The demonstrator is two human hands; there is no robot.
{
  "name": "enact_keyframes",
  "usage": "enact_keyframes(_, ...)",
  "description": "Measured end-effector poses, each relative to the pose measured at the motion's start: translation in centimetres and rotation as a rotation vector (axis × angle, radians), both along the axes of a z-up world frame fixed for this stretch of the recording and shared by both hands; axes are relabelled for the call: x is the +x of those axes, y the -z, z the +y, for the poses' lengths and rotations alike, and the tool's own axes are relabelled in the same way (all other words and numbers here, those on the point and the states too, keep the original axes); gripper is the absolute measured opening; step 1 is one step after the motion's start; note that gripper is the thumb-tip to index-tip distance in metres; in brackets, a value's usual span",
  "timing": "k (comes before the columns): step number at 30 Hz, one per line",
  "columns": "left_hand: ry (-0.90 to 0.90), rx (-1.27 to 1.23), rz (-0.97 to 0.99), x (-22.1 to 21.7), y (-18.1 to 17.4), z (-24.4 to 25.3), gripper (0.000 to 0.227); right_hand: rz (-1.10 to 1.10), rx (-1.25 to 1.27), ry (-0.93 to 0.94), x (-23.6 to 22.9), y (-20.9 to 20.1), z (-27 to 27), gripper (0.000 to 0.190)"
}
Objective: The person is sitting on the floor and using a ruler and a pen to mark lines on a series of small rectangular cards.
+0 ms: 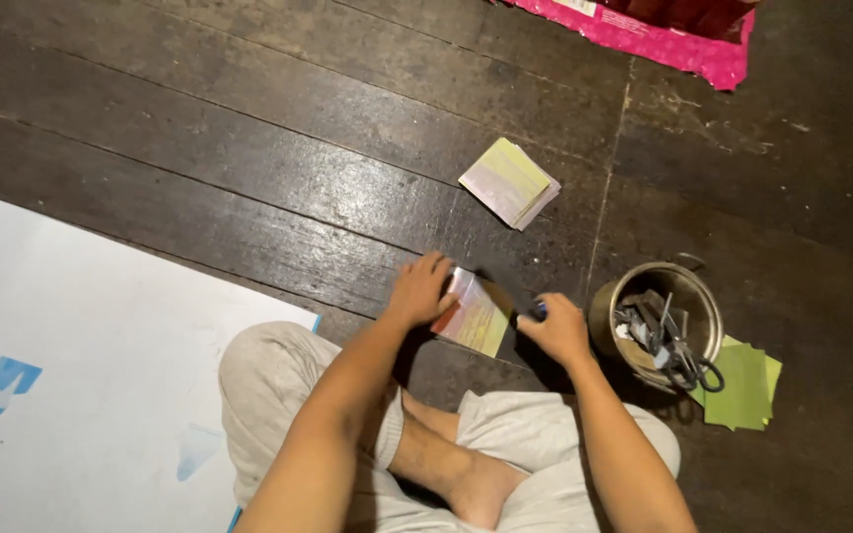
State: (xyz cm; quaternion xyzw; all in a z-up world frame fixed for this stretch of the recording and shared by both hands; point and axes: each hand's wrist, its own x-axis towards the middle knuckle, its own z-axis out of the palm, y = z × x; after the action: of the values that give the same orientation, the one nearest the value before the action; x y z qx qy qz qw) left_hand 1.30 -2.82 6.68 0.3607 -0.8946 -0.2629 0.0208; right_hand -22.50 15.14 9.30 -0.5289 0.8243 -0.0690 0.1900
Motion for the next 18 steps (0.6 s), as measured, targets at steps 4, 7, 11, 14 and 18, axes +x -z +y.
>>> enact_keyframes(4,0.378,-0.111,-0.278,-0.9,-1.9,2.7,0.081,-0.241,-0.337,0.436,-2.0,-1.0,2.5,0.047)
enact_keyframes(7,0.459,-0.106,-0.441,-1.3,-2.5,4.7,0.085,-0.315,-0.391,0.566,-2.1,-1.7,4.0,0.045)
enact_keyframes(11,0.485,-0.122,-0.718,-2.2,-2.1,7.2,0.089,-0.361,-0.485,0.579,0.1,-3.8,4.8,0.042)
enact_keyframes(14,0.449,-0.135,-0.706,-1.0,-0.7,8.9,0.061,-0.384,-0.534,0.571,0.0,-1.0,5.2,0.043)
enact_keyframes(18,0.42,-0.138,-0.561,-0.1,1.1,8.9,0.053,-0.413,-0.55,0.543,1.1,-1.4,5.0,0.041)
